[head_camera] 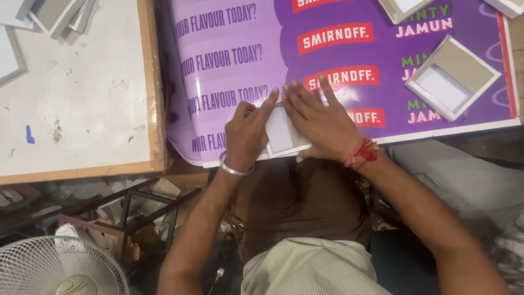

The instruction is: The person assembles small rectangular frames by hand on a purple branded table. They repeatedly pick up frame parts, align them, and press them together, then place the assembled frames on the table.

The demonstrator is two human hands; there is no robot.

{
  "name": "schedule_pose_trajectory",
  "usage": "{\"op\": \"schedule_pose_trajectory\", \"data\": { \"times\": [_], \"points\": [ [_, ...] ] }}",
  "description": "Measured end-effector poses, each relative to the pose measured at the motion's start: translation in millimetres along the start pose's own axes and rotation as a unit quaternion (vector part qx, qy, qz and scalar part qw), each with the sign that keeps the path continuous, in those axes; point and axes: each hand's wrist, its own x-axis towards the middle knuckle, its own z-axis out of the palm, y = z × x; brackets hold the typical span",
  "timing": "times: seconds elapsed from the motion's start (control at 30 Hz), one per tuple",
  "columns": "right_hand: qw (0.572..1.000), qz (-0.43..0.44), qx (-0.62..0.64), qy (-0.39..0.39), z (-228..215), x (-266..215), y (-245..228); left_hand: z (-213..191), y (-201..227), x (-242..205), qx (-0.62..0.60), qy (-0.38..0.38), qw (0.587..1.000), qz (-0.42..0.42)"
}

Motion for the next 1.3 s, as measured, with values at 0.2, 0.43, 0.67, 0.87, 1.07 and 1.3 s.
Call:
{"op": "schedule_pose_trajectory", "data": {
  "times": [0.2, 0.43, 0.67, 0.87, 1.07, 1.3],
  "points": [
    [0.998, -0.052, 0.032, 0.012, 3, -8, -1, -23, 2, -30, -0.059, -0.022, 0.998, -0.007],
    [0.989, -0.124, 0.034, 0.075, 41, -11, 9, 0, -44, 33, -0.131, -0.178, 0.971, -0.091],
    [0.954, -0.11, 0.204, 0.189, 58, -35, 7, 47, -36, 101, -0.178, -0.329, 0.927, -0.026],
    [0.943, -0.095, 0.245, 0.204, 55, -32, 1, -11, -81, 63, -0.094, -0.429, 0.894, -0.084],
    [0.944, -0.101, 0.239, 0.204, 49, -30, 4, -46, -80, 23, -0.267, -0.257, 0.918, -0.142],
    [0.945, -0.087, 0.239, 0.207, 51, -31, -1, -31, -66, -19, 0.058, -0.114, 0.98, 0.154]
  ]
}}
